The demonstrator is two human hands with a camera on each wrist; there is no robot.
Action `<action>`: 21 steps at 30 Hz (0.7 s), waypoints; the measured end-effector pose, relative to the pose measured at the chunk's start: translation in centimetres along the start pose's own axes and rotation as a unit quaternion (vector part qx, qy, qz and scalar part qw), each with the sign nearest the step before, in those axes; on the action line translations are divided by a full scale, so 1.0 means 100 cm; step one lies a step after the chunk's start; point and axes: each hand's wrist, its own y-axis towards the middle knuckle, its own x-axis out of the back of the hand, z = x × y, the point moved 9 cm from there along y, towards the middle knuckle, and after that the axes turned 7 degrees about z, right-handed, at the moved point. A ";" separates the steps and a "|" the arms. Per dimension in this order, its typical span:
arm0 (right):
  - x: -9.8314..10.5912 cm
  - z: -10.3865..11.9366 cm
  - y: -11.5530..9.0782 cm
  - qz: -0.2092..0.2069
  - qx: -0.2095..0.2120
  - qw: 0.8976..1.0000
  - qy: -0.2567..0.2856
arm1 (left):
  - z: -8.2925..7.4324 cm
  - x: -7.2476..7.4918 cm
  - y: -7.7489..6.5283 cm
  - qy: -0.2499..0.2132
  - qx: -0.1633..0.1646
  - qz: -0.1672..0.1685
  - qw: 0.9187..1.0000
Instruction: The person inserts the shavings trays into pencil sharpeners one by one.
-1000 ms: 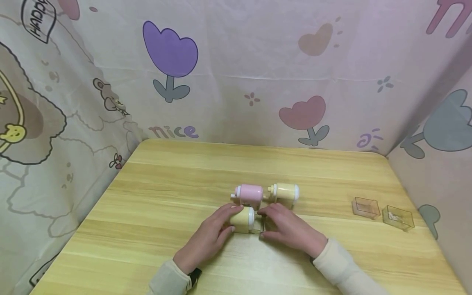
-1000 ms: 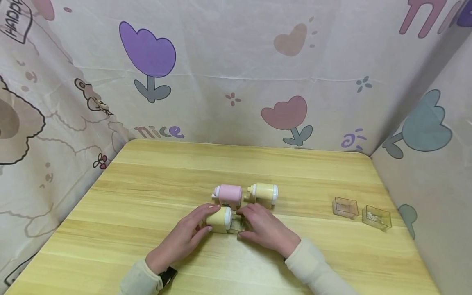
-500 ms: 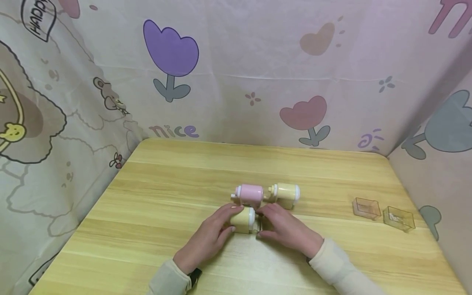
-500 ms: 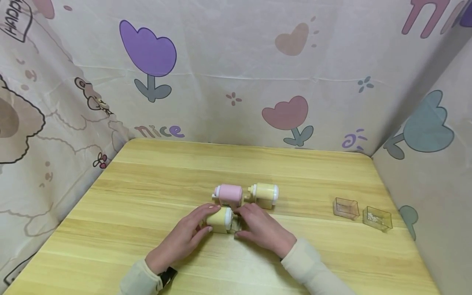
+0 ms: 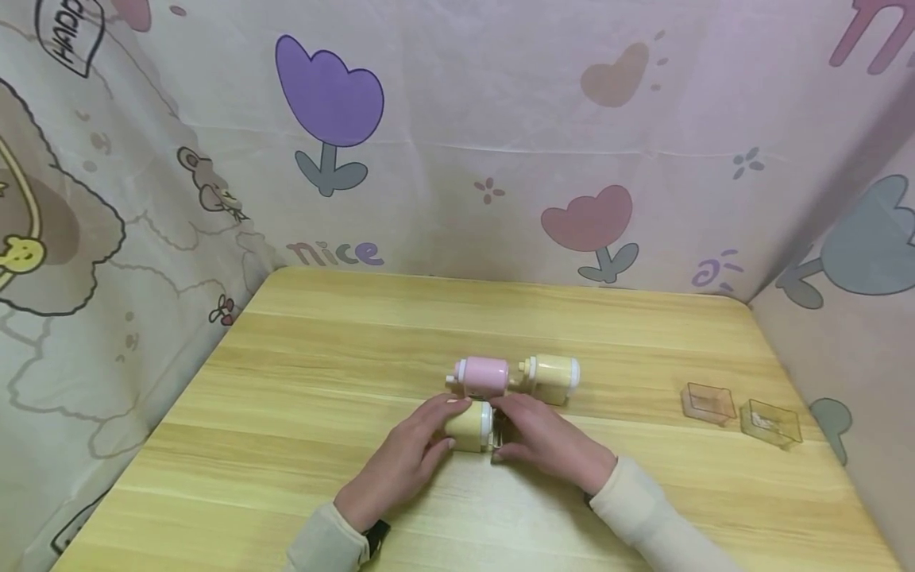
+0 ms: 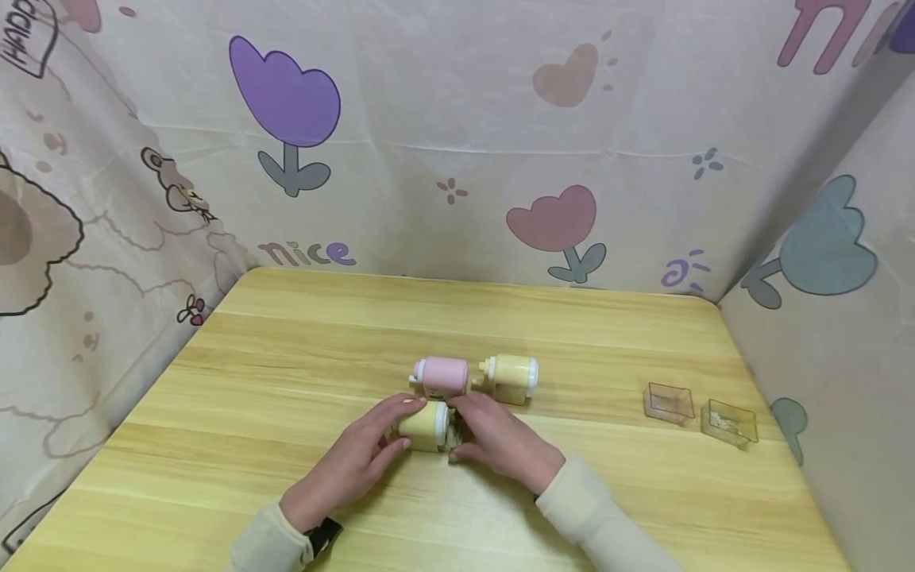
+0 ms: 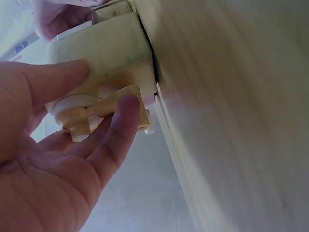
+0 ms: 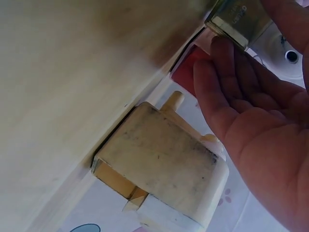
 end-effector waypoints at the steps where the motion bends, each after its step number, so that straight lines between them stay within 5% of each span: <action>1: 0.000 0.000 0.001 0.000 -0.002 1.000 0.001 | 0.000 0.000 0.000 0.001 -0.002 0.000 1.000; 21: -0.004 0.004 0.012 0.004 -0.009 0.999 0.033 | -0.001 0.000 -0.001 0.028 -0.014 -0.009 0.999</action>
